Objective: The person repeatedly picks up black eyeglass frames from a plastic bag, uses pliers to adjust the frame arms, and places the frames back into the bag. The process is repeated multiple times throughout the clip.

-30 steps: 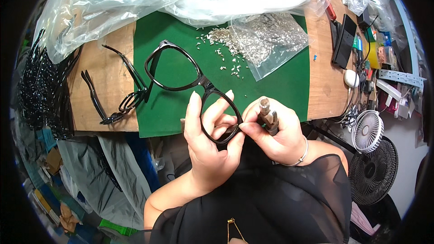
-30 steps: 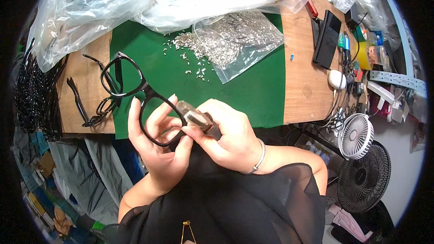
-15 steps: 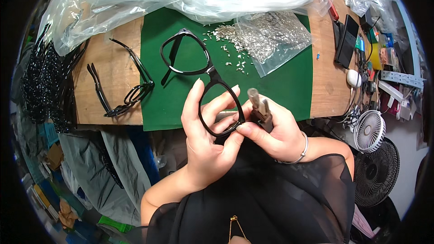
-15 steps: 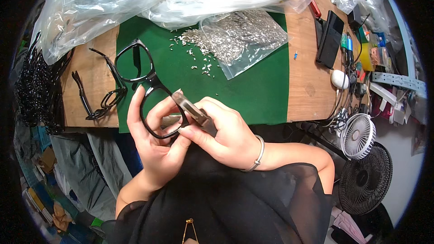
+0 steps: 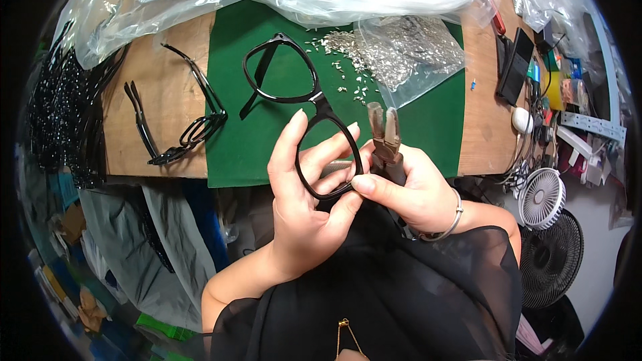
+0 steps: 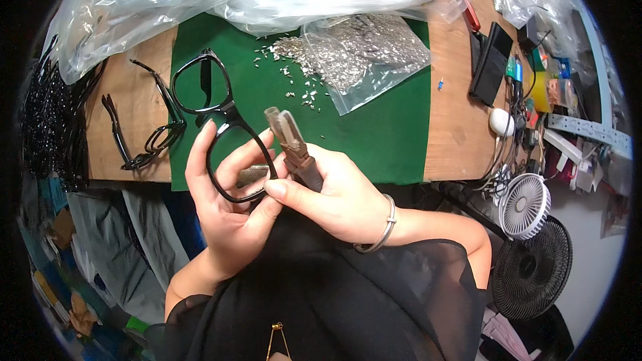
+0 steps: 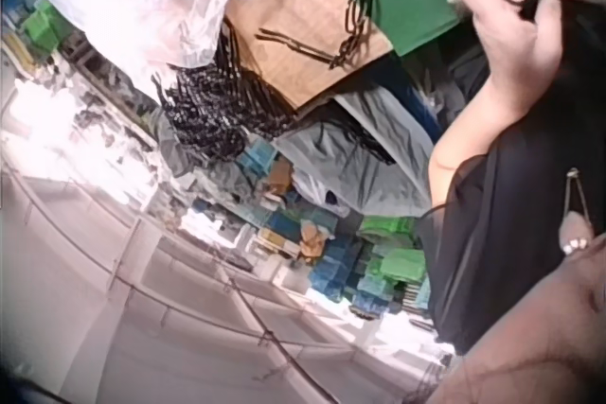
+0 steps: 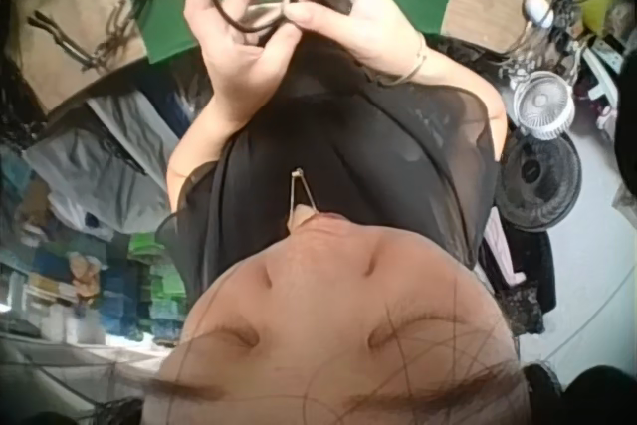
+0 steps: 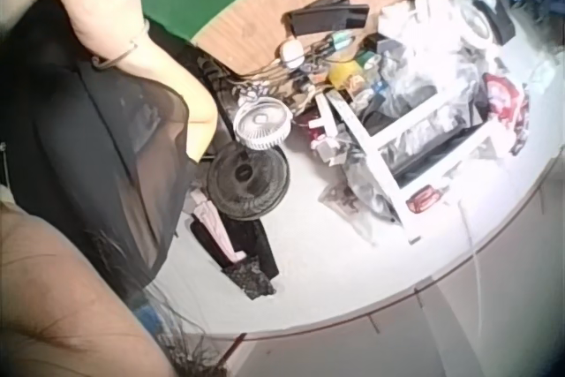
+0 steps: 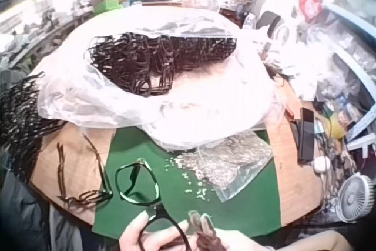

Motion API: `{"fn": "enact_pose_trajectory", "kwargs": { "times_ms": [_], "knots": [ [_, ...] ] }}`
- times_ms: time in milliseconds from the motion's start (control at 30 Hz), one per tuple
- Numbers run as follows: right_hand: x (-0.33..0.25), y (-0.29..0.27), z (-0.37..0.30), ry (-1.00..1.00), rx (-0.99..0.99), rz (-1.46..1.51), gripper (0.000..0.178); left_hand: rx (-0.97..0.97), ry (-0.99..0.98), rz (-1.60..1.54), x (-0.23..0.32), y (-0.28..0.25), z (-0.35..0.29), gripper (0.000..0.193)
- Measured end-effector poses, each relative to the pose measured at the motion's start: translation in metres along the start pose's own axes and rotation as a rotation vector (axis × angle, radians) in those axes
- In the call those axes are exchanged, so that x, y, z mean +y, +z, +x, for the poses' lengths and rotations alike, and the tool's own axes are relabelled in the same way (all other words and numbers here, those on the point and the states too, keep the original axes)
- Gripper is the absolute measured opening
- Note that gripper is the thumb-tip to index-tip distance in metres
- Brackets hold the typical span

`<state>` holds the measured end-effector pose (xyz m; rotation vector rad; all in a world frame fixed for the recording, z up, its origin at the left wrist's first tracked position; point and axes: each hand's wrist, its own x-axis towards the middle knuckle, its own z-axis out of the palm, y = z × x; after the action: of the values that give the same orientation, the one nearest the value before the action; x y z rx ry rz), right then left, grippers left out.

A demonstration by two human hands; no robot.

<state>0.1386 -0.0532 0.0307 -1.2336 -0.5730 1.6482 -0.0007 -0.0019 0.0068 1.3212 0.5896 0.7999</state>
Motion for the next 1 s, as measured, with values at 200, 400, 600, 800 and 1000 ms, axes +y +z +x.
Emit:
{"fn": "enact_pose_trajectory", "kwargs": {
  "times_ms": [200,400,600,800,1000],
  "knots": [
    [-0.005,-0.006,0.004,0.128,-0.105,0.089,0.018,-0.055,-0.1,-0.052,0.008,-0.007,0.003,0.085],
    [-0.008,-0.009,0.004,0.103,-0.099,0.051,0.016,-0.022,0.002,0.057,0.005,-0.003,0.005,0.082],
    [-0.001,-0.011,0.0,0.039,-0.041,0.031,0.012,-0.084,0.039,0.249,0.004,-0.002,0.006,0.083],
    [-0.001,-0.006,0.0,0.0,-0.078,0.028,0.011,-0.044,-0.088,0.035,0.005,-0.005,0.001,0.083],
    [-0.011,-0.017,-0.006,-0.074,-0.125,-0.299,0.022,-0.072,-0.1,-0.023,0.014,-0.014,0.0,0.086]
  ]
}}
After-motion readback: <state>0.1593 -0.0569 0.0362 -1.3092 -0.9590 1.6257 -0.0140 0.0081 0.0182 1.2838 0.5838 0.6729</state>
